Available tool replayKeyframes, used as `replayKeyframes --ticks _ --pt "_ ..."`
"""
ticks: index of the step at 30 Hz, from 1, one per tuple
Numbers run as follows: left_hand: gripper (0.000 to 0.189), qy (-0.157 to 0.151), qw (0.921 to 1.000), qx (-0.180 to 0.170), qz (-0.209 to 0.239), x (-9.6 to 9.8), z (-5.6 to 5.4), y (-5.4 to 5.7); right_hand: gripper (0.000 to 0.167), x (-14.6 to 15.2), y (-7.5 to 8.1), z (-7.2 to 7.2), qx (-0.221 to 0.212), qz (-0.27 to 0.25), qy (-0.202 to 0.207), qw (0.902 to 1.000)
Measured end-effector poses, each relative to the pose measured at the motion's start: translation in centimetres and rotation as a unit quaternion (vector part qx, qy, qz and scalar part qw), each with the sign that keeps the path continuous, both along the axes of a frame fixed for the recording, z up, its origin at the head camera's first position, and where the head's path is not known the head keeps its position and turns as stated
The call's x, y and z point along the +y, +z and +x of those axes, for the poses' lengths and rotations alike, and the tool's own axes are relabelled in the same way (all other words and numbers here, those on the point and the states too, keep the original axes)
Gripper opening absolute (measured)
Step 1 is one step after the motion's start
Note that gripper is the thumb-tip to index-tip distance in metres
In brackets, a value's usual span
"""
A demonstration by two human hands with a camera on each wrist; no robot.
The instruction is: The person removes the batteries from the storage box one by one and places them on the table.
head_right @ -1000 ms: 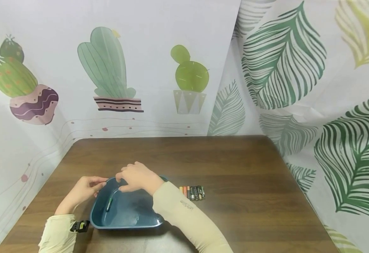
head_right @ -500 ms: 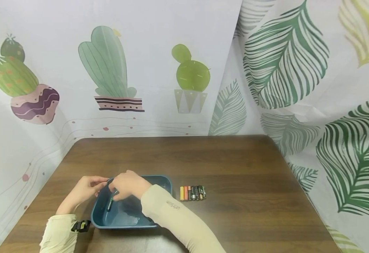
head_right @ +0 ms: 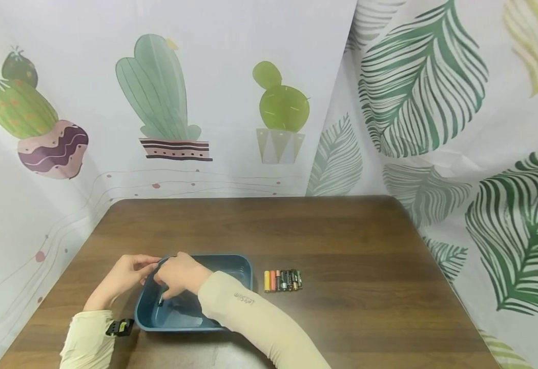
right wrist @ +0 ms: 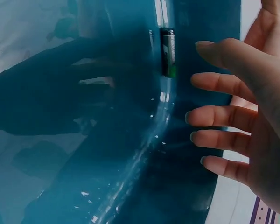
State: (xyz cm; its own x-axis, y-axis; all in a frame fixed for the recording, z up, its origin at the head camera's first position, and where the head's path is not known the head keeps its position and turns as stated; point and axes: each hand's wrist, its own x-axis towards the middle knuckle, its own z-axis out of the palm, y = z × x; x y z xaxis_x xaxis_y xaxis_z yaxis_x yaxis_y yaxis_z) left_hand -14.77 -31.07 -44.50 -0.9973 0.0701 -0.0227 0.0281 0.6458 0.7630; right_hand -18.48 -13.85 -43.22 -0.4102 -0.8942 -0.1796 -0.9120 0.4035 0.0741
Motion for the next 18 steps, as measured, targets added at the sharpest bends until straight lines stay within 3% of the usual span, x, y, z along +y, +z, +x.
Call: replayKeyframes --ticks 10,18 --pt "0.020 0.000 1.0000 -0.001 0.007 0.0 0.0 0.0 0.047 -0.7 -1.4 0.4 0.064 0.030 0.001 0.9975" --pt "0.020 0.003 0.9999 0.009 0.004 0.0 0.1 -0.1 0.061 -0.7 -2.4 0.7 0.091 0.009 0.007 0.9958"
